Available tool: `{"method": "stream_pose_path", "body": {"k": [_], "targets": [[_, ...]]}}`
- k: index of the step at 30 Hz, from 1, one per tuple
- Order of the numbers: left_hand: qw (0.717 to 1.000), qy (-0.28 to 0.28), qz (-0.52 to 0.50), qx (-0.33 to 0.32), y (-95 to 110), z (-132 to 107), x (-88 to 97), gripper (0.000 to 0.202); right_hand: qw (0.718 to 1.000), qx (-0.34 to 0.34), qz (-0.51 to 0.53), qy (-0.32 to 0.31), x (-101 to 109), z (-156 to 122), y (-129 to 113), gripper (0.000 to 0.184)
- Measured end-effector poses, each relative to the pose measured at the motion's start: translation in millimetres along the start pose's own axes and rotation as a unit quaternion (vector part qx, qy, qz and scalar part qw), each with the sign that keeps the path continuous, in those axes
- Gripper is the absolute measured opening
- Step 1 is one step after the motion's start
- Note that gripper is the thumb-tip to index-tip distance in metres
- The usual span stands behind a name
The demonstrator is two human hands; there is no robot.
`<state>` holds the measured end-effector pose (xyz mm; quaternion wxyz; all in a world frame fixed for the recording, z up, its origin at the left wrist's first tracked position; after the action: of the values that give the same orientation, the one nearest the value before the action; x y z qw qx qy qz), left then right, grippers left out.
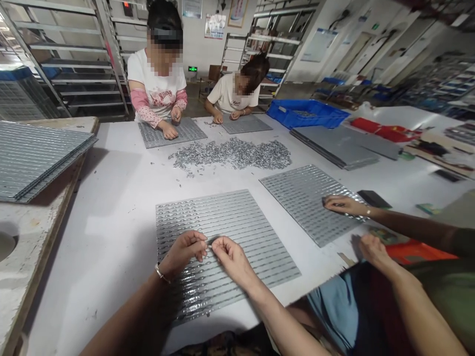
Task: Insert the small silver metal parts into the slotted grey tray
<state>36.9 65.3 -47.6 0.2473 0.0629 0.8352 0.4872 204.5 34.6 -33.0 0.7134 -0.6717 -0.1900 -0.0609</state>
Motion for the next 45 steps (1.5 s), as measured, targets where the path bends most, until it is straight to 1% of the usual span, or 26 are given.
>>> {"method": "stream_pose_path", "body": {"k": [2, 5, 7, 9, 13, 18, 22, 28, 32, 35, 38, 40, 42, 43, 45], "targets": [[0.998, 0.053, -0.005, -0.013, 3, 1, 9.3, 0.028, 0.999, 0.005, -0.052, -0.014, 2, -8, 7, 0.043], [0.986, 0.148, -0.03, -0.065, 12, 2, 27.3, 0.022, 0.991, 0.011, -0.114, -0.065, -6, -22, 17, 0.035], [0.977, 0.185, -0.044, -0.094, 17, 0, 36.3, 0.023, 0.984, 0.023, -0.154, -0.089, -14, -29, 19, 0.03], [0.971, 0.205, -0.048, -0.111, 20, -1, 41.4, 0.027, 0.976, 0.036, -0.192, -0.096, -20, -32, 18, 0.027], [0.967, 0.215, -0.052, -0.126, 22, -4, 43.0, 0.03, 0.967, 0.043, -0.23, -0.105, -24, -30, 16, 0.025], [0.965, 0.218, -0.065, -0.128, 20, -3, 42.9, 0.031, 0.971, 0.039, -0.208, -0.107, -20, -28, 17, 0.025], [0.964, 0.221, -0.069, -0.13, 19, -2, 43.6, 0.032, 0.967, 0.043, -0.228, -0.109, -23, -29, 17, 0.023], [0.962, 0.223, -0.085, -0.136, 16, 1, 47.5, 0.034, 0.964, 0.071, -0.247, -0.075, -22, -29, 18, 0.017], [0.95, 0.248, -0.106, -0.155, 20, -1, 52.5, 0.034, 0.967, 0.08, -0.233, -0.067, -19, -29, 18, 0.022], [0.937, 0.275, -0.115, -0.18, 25, -5, 56.6, 0.03, 0.964, 0.079, -0.24, -0.076, -22, -31, 20, 0.022], [0.922, 0.308, -0.137, -0.192, 29, -9, 66.0, 0.028, 0.966, 0.068, -0.236, -0.081, -25, -31, 22, 0.022], [0.909, 0.331, -0.161, -0.197, 31, -11, 77.3, 0.028, 0.973, 0.063, -0.205, -0.082, -20, -26, 21, 0.027], [0.892, 0.362, -0.174, -0.208, 34, -14, 92.5, 0.03, 0.979, 0.068, -0.181, -0.065, -7, -11, 20, 0.032], [0.88, 0.384, -0.177, -0.216, 36, -16, 101.3, 0.032, 0.979, 0.077, -0.181, -0.046, 2, 2, 20, 0.035], [0.856, 0.426, -0.183, -0.227, 36, -19, 118.9, 0.035, 0.973, 0.102, -0.206, -0.002, 26, 37, 19, 0.036]]}}
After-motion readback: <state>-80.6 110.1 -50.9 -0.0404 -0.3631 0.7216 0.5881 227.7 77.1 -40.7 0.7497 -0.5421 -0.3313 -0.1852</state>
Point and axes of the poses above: each hand's wrist, its own z-axis towards the middle knuckle, its own x-axis out of the back of the hand, y = z × x, the point moved 4 cm from there along z, towards the middle knuckle, and after that the axes turned 14 degrees about x, right-handed, at the moved point
